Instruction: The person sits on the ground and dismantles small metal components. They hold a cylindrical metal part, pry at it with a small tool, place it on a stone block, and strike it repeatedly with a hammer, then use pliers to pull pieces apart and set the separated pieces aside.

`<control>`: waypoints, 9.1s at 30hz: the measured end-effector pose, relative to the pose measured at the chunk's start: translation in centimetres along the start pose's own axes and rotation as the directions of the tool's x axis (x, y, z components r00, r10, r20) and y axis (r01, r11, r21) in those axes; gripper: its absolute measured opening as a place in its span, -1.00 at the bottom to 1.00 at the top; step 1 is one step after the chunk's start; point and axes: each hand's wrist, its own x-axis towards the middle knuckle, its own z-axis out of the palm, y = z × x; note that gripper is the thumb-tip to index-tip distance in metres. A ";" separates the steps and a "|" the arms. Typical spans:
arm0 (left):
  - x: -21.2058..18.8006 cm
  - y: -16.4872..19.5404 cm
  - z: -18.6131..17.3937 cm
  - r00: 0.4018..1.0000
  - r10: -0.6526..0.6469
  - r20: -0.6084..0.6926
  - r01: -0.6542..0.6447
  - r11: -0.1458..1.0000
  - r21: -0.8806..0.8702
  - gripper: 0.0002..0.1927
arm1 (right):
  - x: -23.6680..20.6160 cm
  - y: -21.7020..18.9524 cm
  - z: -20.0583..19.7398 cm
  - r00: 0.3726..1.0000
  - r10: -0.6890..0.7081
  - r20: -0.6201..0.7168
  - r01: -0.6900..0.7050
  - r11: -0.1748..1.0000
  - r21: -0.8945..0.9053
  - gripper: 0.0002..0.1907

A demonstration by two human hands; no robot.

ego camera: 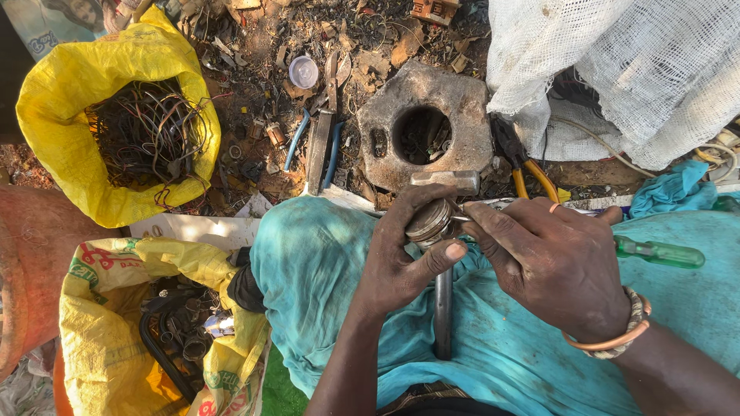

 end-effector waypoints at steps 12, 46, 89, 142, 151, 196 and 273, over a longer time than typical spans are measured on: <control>0.2 1.3 1.2 0.999 0.042 -0.018 -0.041 0.998 0.053 -0.34 | 0.6 -0.3 0.5 0.942 0.235 0.238 -0.221 0.972 -0.084 -0.29; -0.8 -3.1 1.4 0.981 -0.138 -0.133 0.133 0.990 -0.045 -0.34 | 0.7 2.5 2.3 0.910 0.304 0.283 -0.249 0.945 -0.213 -0.30; 2.6 -7.6 4.8 0.982 -0.137 -0.128 0.188 0.764 0.617 -0.26 | -3.3 11.2 6.7 0.664 0.650 0.371 -0.425 -0.080 0.901 -0.58; -6.0 -8.4 5.5 0.459 -0.129 0.879 -0.209 0.946 0.248 -0.55 | -1.7 4.4 -0.2 0.841 0.408 -0.355 -0.172 0.824 0.540 -0.50; -2.7 -10.7 3.2 0.433 -0.140 0.890 0.281 0.960 0.014 -0.53 | 0.3 5.5 5.1 0.955 0.012 -0.296 -0.138 0.902 -0.410 -0.43; -1.2 -10.3 3.9 0.754 -0.124 0.645 0.244 0.965 -0.100 -0.51 | -2.4 9.3 6.3 0.762 0.587 -0.274 -0.514 0.806 0.294 -0.44; -1.0 -10.1 4.2 0.745 -0.167 0.646 0.245 0.969 -0.033 -0.53 | -0.2 4.9 1.8 0.944 0.034 -0.329 -0.151 0.928 -0.339 -0.43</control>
